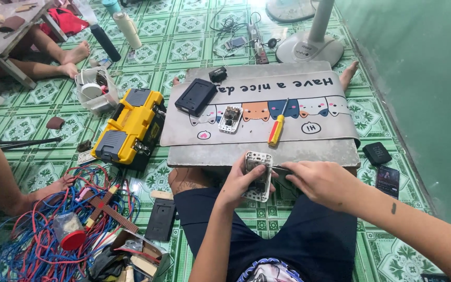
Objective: Assembling and inspecting an electrical switch component using a screwdriver on a floor-based workspace.
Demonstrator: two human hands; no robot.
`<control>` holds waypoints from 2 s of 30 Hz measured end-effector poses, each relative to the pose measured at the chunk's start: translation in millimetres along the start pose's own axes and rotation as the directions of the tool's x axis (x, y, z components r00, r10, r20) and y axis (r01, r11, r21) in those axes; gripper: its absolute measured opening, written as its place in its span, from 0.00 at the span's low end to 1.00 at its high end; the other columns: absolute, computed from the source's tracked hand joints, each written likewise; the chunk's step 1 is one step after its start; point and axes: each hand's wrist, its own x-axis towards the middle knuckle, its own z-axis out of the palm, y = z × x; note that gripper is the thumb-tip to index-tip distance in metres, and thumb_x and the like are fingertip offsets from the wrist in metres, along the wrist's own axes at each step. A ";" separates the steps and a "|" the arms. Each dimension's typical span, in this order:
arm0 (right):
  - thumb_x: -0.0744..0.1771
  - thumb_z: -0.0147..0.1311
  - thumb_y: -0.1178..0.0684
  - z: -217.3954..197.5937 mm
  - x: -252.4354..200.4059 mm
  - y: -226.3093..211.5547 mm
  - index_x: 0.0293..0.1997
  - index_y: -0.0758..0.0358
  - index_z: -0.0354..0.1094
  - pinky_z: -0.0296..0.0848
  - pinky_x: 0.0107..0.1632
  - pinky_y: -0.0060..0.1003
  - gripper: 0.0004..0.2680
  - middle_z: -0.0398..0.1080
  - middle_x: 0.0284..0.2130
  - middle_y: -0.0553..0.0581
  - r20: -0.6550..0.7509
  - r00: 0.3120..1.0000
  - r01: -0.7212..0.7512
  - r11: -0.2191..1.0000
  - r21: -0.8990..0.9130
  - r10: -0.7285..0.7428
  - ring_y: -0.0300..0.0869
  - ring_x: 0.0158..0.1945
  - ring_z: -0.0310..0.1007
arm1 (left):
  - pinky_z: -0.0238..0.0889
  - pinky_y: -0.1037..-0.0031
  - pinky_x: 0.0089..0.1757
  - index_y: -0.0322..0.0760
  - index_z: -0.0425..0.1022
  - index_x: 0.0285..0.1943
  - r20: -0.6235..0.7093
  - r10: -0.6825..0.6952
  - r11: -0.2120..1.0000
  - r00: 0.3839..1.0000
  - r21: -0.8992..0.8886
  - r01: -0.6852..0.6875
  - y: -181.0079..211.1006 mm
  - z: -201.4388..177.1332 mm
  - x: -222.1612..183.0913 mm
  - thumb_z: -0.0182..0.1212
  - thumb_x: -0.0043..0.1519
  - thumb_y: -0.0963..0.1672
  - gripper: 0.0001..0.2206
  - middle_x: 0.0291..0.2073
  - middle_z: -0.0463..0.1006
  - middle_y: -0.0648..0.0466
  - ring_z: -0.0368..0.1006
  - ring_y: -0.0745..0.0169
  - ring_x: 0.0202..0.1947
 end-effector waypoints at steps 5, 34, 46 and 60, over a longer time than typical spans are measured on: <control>0.72 0.39 0.51 -6.6 8.4 6.2 0.57 0.62 0.70 0.80 0.39 0.32 0.13 0.80 0.34 0.58 0.143 0.980 -0.177 0.931 0.320 0.137 0.45 0.34 0.83 | 0.77 0.53 0.27 0.29 0.66 0.51 0.007 0.020 0.998 1.000 0.053 -0.020 3.2 5.5 8.7 0.62 0.65 0.40 0.11 0.34 0.80 0.32 0.80 0.36 0.26; 0.70 0.50 0.54 30.1 -0.4 40.1 0.47 0.60 0.72 0.79 0.41 0.35 0.06 0.74 0.32 0.56 -0.278 0.950 0.091 0.980 -0.176 -0.138 0.49 0.36 0.79 | 0.76 0.54 0.25 0.32 0.64 0.51 -0.071 0.064 0.998 0.995 0.015 -0.063 -11.9 9.6 13.6 0.61 0.65 0.40 0.11 0.34 0.80 0.32 0.80 0.35 0.25; 0.70 0.50 0.55 17.1 -7.5 26.0 0.44 0.61 0.73 0.73 0.38 0.30 0.05 0.67 0.31 0.54 -0.293 0.865 0.171 0.788 -0.591 -0.407 0.41 0.33 0.73 | 0.76 0.55 0.23 0.30 0.64 0.52 -0.085 0.098 0.994 0.992 -0.045 -0.102 -19.1 6.9 16.5 0.60 0.66 0.40 0.11 0.33 0.80 0.30 0.79 0.36 0.23; 0.67 0.57 0.52 -23.9 -25.1 -15.4 0.46 0.54 0.75 0.76 0.26 0.26 0.06 0.70 0.26 0.44 -0.436 0.882 0.128 0.981 -0.143 -0.179 0.36 0.22 0.77 | 0.76 0.49 0.26 0.32 0.60 0.52 -0.032 0.179 0.919 0.983 -0.351 -0.179 -48.9 -8.8 3.5 0.60 0.64 0.43 0.15 0.37 0.78 0.22 0.79 0.29 0.25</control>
